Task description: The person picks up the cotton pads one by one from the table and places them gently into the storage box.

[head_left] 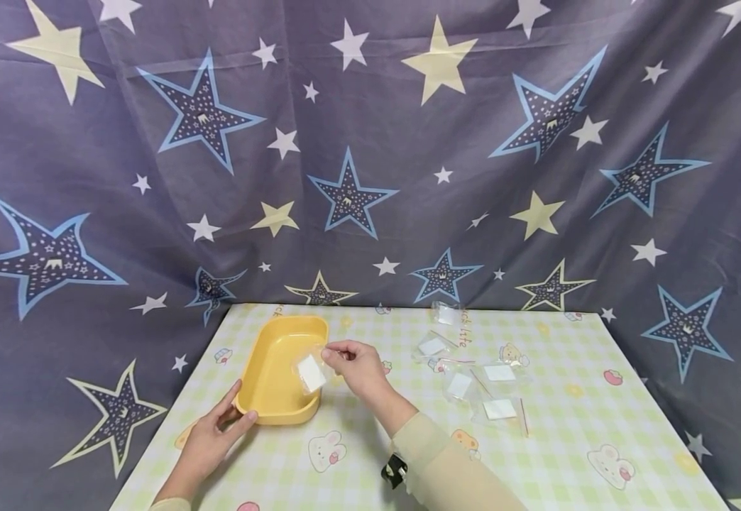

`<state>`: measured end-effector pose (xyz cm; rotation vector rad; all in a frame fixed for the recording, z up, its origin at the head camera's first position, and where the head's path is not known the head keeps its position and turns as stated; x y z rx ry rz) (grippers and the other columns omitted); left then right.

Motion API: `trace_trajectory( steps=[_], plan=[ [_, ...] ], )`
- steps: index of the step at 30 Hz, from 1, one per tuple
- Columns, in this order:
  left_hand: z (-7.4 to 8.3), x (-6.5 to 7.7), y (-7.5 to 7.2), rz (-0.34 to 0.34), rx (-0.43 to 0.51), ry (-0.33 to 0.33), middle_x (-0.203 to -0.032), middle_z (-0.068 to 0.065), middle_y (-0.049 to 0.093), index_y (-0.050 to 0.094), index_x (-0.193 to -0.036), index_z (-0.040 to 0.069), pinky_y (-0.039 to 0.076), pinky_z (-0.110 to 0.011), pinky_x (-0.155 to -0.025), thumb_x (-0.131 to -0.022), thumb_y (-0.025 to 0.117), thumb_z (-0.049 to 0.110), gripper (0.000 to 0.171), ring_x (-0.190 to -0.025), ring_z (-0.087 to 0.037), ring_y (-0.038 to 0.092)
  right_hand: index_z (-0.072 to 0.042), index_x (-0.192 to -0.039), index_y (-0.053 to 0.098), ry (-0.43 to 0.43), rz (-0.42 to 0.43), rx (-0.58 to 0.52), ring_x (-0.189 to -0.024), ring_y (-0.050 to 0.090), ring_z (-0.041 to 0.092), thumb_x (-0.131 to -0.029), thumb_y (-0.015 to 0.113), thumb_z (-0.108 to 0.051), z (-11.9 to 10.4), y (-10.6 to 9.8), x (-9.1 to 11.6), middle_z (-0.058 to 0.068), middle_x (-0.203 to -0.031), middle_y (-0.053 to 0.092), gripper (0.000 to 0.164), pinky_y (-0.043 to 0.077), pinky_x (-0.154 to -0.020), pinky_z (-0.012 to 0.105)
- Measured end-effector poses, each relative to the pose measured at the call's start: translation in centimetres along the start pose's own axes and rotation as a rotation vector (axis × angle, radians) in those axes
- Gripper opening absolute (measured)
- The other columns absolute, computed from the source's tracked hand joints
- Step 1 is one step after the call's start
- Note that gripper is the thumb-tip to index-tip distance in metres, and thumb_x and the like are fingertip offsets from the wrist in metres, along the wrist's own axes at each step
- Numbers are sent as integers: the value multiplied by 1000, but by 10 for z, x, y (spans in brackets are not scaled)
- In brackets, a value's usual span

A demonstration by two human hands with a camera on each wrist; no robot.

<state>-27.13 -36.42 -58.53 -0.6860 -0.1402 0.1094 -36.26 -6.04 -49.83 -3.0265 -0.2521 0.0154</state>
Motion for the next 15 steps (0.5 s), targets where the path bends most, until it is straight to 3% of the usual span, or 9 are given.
trace_trajectory(
  steps=[5, 9, 12, 15],
  plan=[
    [0, -1, 0, 2, 8, 6, -152, -20, 63, 24, -171, 35, 43, -59, -122, -99, 69, 62, 89, -144, -39, 59, -5, -118, 80, 9, -35, -55, -72, 59, 6, -98, 80, -23, 0, 9, 1, -3, -85, 69, 27, 48, -63, 17],
    [-1, -2, 0, -2, 7, 8, -153, -21, 62, 24, -172, 35, 42, -63, -121, -99, 69, 61, 89, -144, -40, 58, -3, -119, 80, 12, -64, -34, -79, 62, 6, -100, 77, -17, 5, 17, 3, 8, -102, 78, 24, 51, -67, 17],
    [-2, -2, 0, 2, 8, 11, -152, -21, 62, 24, -172, 35, 42, -63, -121, -99, 69, 61, 89, -144, -40, 58, -4, -121, 79, 15, -80, -3, -96, 69, 10, -101, 75, -16, 8, 21, 5, 11, -120, 79, 24, 58, -80, 22],
    [-1, -2, -1, 8, 14, 17, -151, -19, 64, 25, -171, 35, 43, -60, -121, -99, 70, 61, 89, -143, -38, 60, -4, -121, 79, 18, -86, 21, -113, 72, 19, -101, 74, -16, 11, 23, 7, 12, -127, 78, 24, 61, -97, 32]
  ],
)
Point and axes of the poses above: each hand's wrist, its own x-axis away from the middle knuckle, its own y-axis out of the palm, z = x × y, the point moved 10 cm from there along -x, towards the middle knuckle
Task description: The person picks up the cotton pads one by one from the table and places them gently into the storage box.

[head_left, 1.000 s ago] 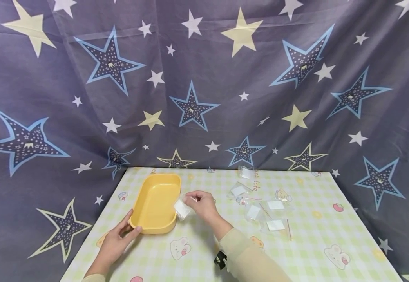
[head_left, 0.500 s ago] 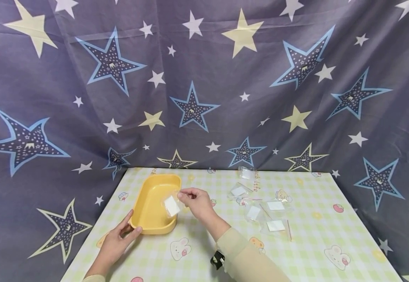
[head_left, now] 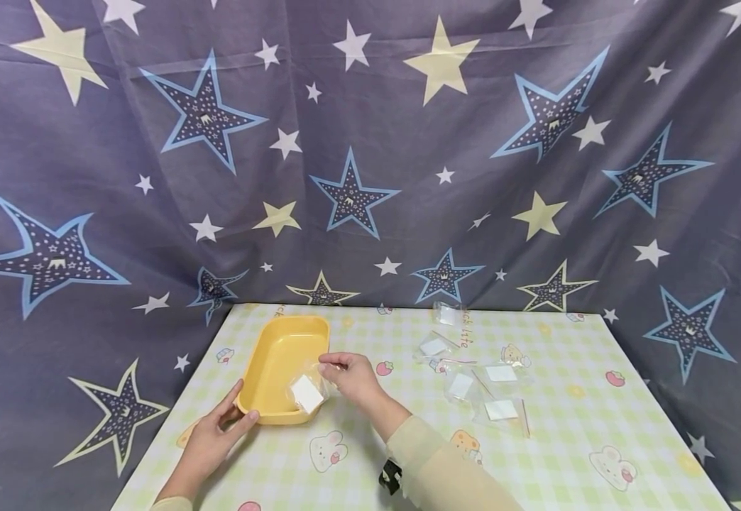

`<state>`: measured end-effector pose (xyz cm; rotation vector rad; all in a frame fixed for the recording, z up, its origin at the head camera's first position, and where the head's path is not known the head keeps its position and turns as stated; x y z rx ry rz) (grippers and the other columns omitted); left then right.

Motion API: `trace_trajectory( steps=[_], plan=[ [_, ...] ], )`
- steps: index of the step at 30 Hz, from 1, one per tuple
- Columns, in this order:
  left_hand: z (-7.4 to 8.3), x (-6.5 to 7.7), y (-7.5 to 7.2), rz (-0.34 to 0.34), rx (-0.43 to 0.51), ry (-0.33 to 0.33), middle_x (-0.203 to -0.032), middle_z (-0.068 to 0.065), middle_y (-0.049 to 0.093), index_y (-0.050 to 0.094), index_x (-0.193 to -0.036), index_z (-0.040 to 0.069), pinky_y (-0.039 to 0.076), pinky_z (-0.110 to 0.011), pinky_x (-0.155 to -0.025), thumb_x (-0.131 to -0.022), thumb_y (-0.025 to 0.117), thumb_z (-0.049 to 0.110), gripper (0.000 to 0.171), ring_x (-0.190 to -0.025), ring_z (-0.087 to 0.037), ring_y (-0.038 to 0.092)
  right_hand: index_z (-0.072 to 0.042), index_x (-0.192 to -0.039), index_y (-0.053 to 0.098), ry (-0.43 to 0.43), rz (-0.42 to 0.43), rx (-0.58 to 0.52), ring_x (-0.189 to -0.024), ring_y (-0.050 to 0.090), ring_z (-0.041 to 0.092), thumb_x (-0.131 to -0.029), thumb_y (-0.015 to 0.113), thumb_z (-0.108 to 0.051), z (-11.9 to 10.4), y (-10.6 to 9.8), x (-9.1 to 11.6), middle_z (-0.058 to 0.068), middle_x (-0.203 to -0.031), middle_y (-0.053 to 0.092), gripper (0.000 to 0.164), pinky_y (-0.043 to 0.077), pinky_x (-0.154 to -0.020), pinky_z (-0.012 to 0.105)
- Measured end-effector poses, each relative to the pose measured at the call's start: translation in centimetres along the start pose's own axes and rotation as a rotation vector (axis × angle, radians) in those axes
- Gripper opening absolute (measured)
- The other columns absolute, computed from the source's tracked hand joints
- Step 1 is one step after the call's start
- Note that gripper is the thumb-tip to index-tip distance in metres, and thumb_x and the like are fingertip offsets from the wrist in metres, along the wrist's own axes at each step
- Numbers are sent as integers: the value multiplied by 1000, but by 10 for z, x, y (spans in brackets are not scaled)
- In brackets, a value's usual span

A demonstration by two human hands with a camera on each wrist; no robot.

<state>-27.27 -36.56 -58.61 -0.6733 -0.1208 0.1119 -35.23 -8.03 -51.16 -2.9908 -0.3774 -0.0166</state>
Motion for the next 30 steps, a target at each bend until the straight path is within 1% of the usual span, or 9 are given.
trace_trajectory(
  steps=[2, 5, 11, 18, 24, 30],
  plan=[
    [0, 0, 0, 3, 5, 2, -151, -18, 64, 25, -171, 36, 43, -58, -121, -99, 70, 61, 89, -143, -37, 60, -3, -122, 79, 5, -3, 1, -119, 72, 24, -101, 74, -15, 1, 1, 1, 13, -127, 77, 25, 60, -103, 38],
    [1, 0, 0, 6, 6, 2, -150, -17, 65, 25, -171, 36, 43, -57, -122, -99, 70, 61, 89, -143, -36, 60, -3, -123, 79, 17, -9, -8, -123, 71, 27, -101, 74, -15, 2, 3, 2, 13, -129, 77, 26, 59, -106, 41],
    [1, 0, 0, 20, 3, 1, -148, -17, 67, 27, -171, 35, 41, -56, -123, -98, 71, 60, 89, -142, -34, 60, -4, -125, 78, 40, -8, -36, -121, 72, 24, -101, 74, -14, 4, 7, 2, 13, -132, 75, 26, 60, -104, 38],
    [0, -1, 0, 24, -8, 5, -146, -16, 68, 27, -171, 34, 42, -56, -123, -98, 71, 60, 89, -141, -34, 62, -5, -131, 76, 52, -35, -73, -114, 72, 14, -103, 70, -11, 7, 15, 1, 13, -135, 74, 29, 61, -100, 29],
    [-1, -2, 0, 21, -12, -3, -146, -15, 68, 27, -171, 35, 43, -55, -122, -98, 71, 62, 89, -142, -34, 62, -5, -139, 71, 50, -90, -112, -121, 69, 14, -105, 67, -11, 10, 24, 0, 12, -141, 71, 35, 59, -103, 28],
    [-1, -2, 0, 20, -11, 5, -148, -16, 67, 27, -171, 34, 43, -55, -122, -99, 71, 60, 88, -142, -33, 61, -2, -148, 62, 56, -163, -176, -132, 65, 21, -105, 65, -10, 10, 35, 2, 13, -143, 70, 44, 56, -109, 27]
  ],
)
Point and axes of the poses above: each hand's wrist, its own x-axis away from the middle knuckle, its own y-axis out of the palm, z = x × y, the point moved 10 cm from there along -x, towards the middle knuckle
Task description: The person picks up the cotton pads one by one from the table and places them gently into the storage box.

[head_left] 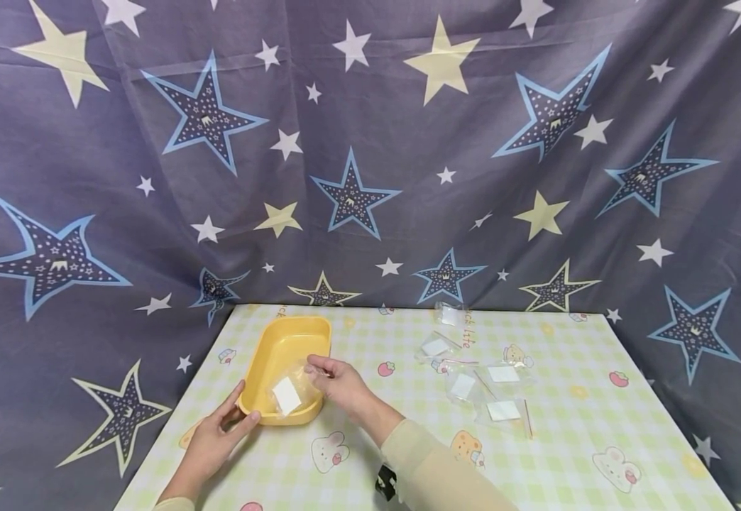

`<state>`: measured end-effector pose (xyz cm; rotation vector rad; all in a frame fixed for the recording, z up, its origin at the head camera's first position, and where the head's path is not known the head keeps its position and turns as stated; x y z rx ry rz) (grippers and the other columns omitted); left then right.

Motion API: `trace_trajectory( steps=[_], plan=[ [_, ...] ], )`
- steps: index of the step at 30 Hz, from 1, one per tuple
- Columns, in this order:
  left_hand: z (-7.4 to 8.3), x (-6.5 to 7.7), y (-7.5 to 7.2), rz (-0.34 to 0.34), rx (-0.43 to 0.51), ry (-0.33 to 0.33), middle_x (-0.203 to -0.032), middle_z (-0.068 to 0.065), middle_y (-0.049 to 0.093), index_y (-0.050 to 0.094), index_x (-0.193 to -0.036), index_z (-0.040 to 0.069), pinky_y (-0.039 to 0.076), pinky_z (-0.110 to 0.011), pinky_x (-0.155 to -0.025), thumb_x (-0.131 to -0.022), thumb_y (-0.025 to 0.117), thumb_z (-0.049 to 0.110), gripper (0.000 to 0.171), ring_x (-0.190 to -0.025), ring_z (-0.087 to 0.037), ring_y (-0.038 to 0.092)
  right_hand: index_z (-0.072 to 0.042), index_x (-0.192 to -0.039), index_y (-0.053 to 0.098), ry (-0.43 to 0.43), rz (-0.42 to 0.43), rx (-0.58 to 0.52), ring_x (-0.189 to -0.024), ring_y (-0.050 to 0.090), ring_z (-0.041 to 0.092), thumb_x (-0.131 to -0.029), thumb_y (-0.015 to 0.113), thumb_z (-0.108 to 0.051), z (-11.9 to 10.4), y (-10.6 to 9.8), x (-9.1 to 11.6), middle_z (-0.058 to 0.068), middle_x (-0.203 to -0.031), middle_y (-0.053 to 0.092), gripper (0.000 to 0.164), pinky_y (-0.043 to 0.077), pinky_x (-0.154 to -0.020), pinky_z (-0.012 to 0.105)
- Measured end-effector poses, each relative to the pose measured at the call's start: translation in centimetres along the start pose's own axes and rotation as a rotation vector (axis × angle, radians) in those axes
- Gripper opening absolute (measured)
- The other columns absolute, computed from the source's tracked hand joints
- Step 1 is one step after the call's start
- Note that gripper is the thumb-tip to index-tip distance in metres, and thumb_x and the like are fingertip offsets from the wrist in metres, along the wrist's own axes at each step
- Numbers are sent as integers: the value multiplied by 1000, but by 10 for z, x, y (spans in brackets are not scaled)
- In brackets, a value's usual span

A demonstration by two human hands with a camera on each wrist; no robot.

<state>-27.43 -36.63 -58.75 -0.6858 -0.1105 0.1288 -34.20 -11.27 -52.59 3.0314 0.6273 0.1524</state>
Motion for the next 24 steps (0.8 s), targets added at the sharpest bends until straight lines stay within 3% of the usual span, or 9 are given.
trace_trajectory(
  steps=[3, 7, 15, 21, 24],
  plan=[
    [-1, 0, 0, -4, 5, -2, -150, -17, 65, 27, -171, 34, 42, -57, -122, -99, 71, 61, 89, -142, -35, 61, -3, -152, 58, 7, -33, -6, -139, 61, 24, -106, 64, -11, 1, 5, 2, 12, -146, 68, 47, 53, -115, 32],
    [-1, 1, 0, -10, 1, -4, -151, -18, 64, 26, -171, 34, 42, -60, -122, -98, 71, 61, 89, -143, -37, 60, -7, -156, 55, 10, -78, 80, -147, 55, 29, -108, 64, -17, 1, 10, 6, 10, -154, 63, 50, 48, -122, 41],
    [-1, 1, 0, -17, -1, -4, -152, -19, 62, 25, -171, 35, 43, -61, -121, -99, 70, 62, 89, -144, -38, 59, -14, -153, 60, -102, -128, 544, -136, 62, 29, -109, 64, -31, -4, 22, 13, 13, -171, 42, 48, 53, -112, 39],
    [-1, 1, 0, -14, -6, -9, -152, -20, 63, 26, -172, 33, 43, -60, -122, -100, 70, 60, 89, -143, -39, 59, -13, -154, 59, -140, -92, 616, -140, 61, 36, -107, 66, -31, -9, 24, 17, 21, -179, 14, 51, 48, -120, 53],
    [0, 2, 0, -14, -6, -7, -152, -20, 63, 26, -172, 32, 43, -60, -122, -100, 70, 58, 88, -144, -39, 59, -14, -154, 59, -145, -64, 641, -154, 45, 41, -106, 65, -30, -9, 21, 17, 20, -180, 9, 51, 37, -127, 58]
  ],
)
Point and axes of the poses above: each hand's wrist, its own x-axis away from the middle knuckle, its own y-axis out of the palm, z = x × y, the point moved 10 cm from there along -x, towards the middle knuckle
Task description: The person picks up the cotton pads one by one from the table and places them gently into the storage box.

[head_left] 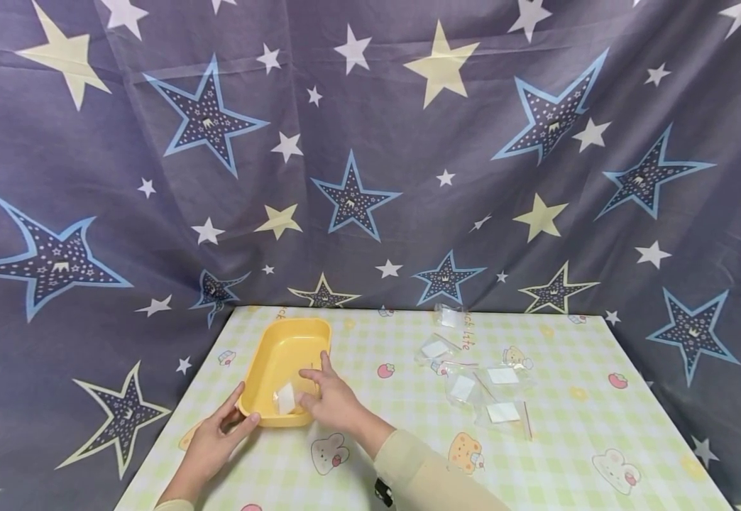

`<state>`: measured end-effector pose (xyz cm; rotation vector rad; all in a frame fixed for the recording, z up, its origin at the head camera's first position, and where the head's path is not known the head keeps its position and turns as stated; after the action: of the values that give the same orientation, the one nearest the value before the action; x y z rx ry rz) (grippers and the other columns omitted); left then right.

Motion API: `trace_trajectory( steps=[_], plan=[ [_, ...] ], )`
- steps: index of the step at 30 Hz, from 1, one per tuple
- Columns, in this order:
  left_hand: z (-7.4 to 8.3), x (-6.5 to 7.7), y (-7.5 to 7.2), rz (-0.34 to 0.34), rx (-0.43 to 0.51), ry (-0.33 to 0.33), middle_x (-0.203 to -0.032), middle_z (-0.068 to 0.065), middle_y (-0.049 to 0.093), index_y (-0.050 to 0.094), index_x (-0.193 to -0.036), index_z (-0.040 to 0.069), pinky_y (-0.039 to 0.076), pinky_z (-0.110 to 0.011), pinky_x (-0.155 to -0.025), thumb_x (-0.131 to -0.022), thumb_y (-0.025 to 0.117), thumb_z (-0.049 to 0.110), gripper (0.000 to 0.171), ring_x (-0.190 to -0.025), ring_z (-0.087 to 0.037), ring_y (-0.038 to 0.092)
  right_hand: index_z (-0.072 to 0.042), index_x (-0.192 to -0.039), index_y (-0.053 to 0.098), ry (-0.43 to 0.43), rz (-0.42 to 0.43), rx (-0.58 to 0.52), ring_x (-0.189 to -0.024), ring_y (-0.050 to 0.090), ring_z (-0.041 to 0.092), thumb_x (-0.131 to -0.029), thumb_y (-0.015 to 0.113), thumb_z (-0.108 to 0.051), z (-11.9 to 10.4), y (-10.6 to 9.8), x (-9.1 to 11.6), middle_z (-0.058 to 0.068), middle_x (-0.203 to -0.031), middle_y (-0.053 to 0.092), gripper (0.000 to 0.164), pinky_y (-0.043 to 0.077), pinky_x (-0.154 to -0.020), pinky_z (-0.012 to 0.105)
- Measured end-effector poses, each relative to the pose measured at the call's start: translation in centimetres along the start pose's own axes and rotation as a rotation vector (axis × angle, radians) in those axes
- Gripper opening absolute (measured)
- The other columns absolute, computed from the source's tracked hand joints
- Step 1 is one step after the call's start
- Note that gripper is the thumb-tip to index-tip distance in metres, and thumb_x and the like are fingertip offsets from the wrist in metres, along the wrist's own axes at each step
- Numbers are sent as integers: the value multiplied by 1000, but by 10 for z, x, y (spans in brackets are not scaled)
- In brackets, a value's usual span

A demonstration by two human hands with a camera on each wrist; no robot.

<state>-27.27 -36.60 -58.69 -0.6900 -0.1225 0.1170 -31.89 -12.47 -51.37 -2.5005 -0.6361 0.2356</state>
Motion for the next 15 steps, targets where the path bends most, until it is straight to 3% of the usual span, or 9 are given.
trace_trajectory(
  steps=[4, 11, 15],
  plan=[
    [2, 1, 0, -3, 4, 3, -152, -20, 63, 25, -172, 32, 42, -60, -122, -101, 69, 57, 87, -144, -39, 59, -12, -151, 61, -5, 23, 9, -160, 36, 42, -107, 64, -28, 1, -4, 1, 19, -180, 14, 47, 34, -129, 59],
    [3, 1, 0, 0, 2, 3, -150, -19, 65, 25, -172, 32, 44, -59, -121, -101, 69, 57, 87, -143, -37, 60, -11, -140, 69, -45, 47, 61, -158, 40, 35, -107, 63, -28, -2, -9, 4, 15, -169, 44, 37, 37, -128, 56],
    [2, 1, 0, 6, 0, -1, -150, -18, 65, 26, -172, 33, 44, -58, -121, -100, 70, 59, 88, -142, -36, 60, -10, -139, 69, -47, 49, 57, -156, 44, 35, -107, 63, -28, 0, -10, 7, 14, -166, 49, 37, 38, -128, 55]
  ],
)
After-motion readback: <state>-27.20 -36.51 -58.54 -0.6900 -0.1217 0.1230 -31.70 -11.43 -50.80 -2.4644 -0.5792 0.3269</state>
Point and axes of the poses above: each hand's wrist, its own x-axis away from the middle knuckle, its own y-axis out of the palm, z = x × y, the point moved 10 cm from there along -x, towards the middle knuckle
